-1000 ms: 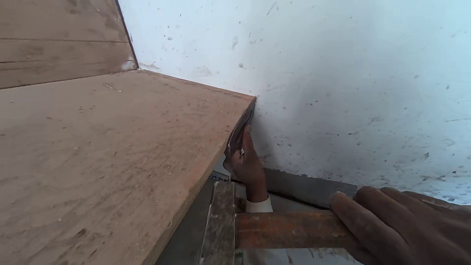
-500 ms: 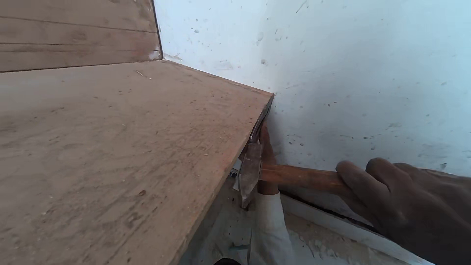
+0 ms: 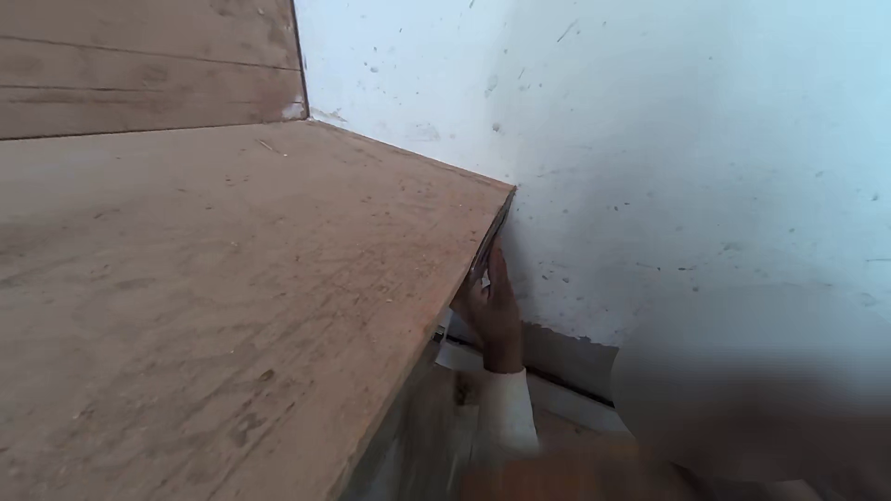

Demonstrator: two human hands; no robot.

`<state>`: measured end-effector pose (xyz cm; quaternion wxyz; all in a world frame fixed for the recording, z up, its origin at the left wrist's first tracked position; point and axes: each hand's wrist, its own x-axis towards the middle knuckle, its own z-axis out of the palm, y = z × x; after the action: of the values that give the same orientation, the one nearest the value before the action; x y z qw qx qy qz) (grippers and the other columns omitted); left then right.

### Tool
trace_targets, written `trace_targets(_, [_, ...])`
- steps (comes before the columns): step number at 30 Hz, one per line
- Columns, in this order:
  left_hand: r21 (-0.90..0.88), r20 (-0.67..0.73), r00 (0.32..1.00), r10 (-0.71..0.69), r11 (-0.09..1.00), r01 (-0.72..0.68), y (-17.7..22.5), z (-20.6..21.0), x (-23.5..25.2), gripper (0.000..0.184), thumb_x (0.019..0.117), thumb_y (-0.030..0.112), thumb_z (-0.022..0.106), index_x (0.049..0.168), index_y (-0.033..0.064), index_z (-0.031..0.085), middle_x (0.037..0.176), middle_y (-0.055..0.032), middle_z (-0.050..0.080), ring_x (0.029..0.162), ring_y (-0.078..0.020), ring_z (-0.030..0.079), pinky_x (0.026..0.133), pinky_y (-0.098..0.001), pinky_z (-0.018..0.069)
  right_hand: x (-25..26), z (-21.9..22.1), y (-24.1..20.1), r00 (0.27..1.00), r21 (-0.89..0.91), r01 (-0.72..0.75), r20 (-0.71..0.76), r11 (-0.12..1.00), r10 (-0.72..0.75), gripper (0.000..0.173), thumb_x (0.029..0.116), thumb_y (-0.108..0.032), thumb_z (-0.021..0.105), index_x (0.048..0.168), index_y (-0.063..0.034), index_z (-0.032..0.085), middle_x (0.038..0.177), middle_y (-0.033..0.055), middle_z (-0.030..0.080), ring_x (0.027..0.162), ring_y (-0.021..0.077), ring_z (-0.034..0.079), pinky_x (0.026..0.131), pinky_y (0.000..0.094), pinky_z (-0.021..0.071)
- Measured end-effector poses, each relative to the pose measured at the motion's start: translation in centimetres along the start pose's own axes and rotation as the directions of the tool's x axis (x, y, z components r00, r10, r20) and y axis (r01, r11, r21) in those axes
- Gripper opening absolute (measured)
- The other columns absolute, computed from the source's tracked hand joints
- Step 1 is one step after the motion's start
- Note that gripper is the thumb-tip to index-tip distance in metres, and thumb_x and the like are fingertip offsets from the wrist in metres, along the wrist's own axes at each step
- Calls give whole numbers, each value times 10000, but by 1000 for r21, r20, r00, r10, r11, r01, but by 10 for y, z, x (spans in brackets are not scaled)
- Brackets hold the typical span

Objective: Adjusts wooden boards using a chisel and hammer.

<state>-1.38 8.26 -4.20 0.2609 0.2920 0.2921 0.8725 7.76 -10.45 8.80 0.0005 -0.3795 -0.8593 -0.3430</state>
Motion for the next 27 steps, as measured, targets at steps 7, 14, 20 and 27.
trace_targets(7, [100, 171, 975, -144, 987, 128, 32, -13, -2, 252, 1015, 67, 605, 1161, -135, 642, 1092, -95, 708, 999, 22, 638, 938, -155, 490, 17, 17, 14, 997, -151, -68, -49, 986, 61, 260, 1027, -252, 455, 976, -37, 590, 592, 67, 443, 387, 254, 463, 322, 347, 330])
trace_targets(14, [-10, -1, 998, 59, 998, -59, -15, -1, 0, 146, 931, 60, 715, 1005, -65, 704, 945, -10, 746, 915, -14, 705, 900, -213, 572, 10, 21, 14, 998, -128, -36, -49, 991, 30, 210, 1029, -221, 461, 987, -54, 582, 612, 58, 436, 397, 232, 444, 326, 335, 314])
trace_targets(20, [-14, 64, 997, 33, 999, -32, -6, -6, -1, 182, 946, 69, 700, 1091, -40, 690, 1017, -5, 743, 969, -14, 704, 900, -219, 582, 9, 3, 4, 998, -72, 29, -45, 997, -32, 281, 1102, -280, 390, 1063, -62, 562, 645, 71, 451, 462, 258, 448, 385, 372, 308])
trace_targets(27, [6, 26, 995, -95, 995, 95, -3, -4, 0, 155, 944, 53, 692, 1020, -82, 709, 957, -22, 746, 921, 13, 685, 894, -181, 545, 15, 14, 11, 999, -103, -35, 7, 994, 36, 252, 1029, -251, 461, 984, -30, 573, 598, 79, 457, 405, 273, 488, 331, 368, 350])
